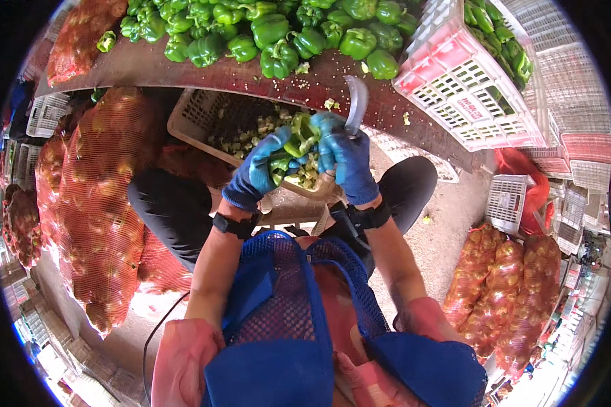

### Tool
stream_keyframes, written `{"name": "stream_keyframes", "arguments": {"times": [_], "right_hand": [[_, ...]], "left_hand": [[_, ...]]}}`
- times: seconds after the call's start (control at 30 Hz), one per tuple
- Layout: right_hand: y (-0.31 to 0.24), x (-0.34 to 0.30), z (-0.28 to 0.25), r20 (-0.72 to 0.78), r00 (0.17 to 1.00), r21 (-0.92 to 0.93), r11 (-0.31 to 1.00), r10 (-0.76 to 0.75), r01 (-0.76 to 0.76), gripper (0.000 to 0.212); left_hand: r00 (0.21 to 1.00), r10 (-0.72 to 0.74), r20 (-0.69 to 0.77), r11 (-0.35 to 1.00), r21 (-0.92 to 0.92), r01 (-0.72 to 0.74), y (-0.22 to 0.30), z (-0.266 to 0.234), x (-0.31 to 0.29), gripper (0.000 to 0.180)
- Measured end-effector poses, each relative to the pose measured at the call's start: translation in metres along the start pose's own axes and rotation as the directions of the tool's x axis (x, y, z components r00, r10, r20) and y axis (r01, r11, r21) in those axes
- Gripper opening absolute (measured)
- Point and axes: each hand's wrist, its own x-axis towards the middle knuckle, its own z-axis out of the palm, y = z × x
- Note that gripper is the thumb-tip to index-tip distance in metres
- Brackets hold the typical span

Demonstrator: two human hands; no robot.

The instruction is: Cutting, coring, and sorting green bell peppers in an agricultural warehouse setting.

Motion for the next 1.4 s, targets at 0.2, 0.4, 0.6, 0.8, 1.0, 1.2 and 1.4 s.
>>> {"name": "stream_keyframes", "arguments": {"times": [0.2, 0.4, 0.6, 0.8, 1.0, 1.2, 1.4], "right_hand": [[0.007, 0.009, -0.060, -0.243, 0.965, -0.001, 0.995, 0.095, -0.098, 0.030], [0.014, 0.002, -0.080, -0.165, 0.981, -0.109, 0.987, 0.100, -0.119, 0.029], [0.006, 0.003, -0.121, -0.198, 0.969, -0.321, 0.944, -0.151, 0.081, 0.024], [-0.019, -0.039, -0.125, -0.240, 0.907, -0.907, 0.414, -0.347, -0.081, 0.056], [-0.010, -0.069, -0.141, 0.009, 0.917, -0.999, 0.027, -0.399, 0.022, 0.055], [0.000, -0.070, -0.132, -0.009, 0.920, -0.978, 0.196, -0.391, 0.074, 0.037], [0.034, 0.028, -0.072, -0.139, 0.927, -0.771, 0.626, -0.348, 0.119, 0.037]], "left_hand": [[0.958, 0.028, 0.284, 0.999, -0.030, -0.020, 0.026, 0.061, 0.027, 0.058], [0.427, 0.568, 0.704, 0.421, 0.198, -0.885, 0.050, 0.294, 0.192, 0.031], [0.090, 0.835, 0.542, -0.249, 0.520, -0.817, 0.032, 0.293, 0.221, 0.030], [0.270, 0.918, -0.291, 0.390, 0.789, -0.476, 0.052, -0.004, 0.173, 0.026], [0.580, 0.750, -0.317, 0.537, 0.804, -0.255, 0.056, -0.080, 0.177, 0.035], [0.793, 0.567, -0.221, 0.748, 0.542, -0.384, 0.041, -0.064, 0.149, 0.036], [0.863, 0.458, -0.211, 0.710, 0.671, -0.213, 0.020, -0.042, 0.130, 0.033]]}}
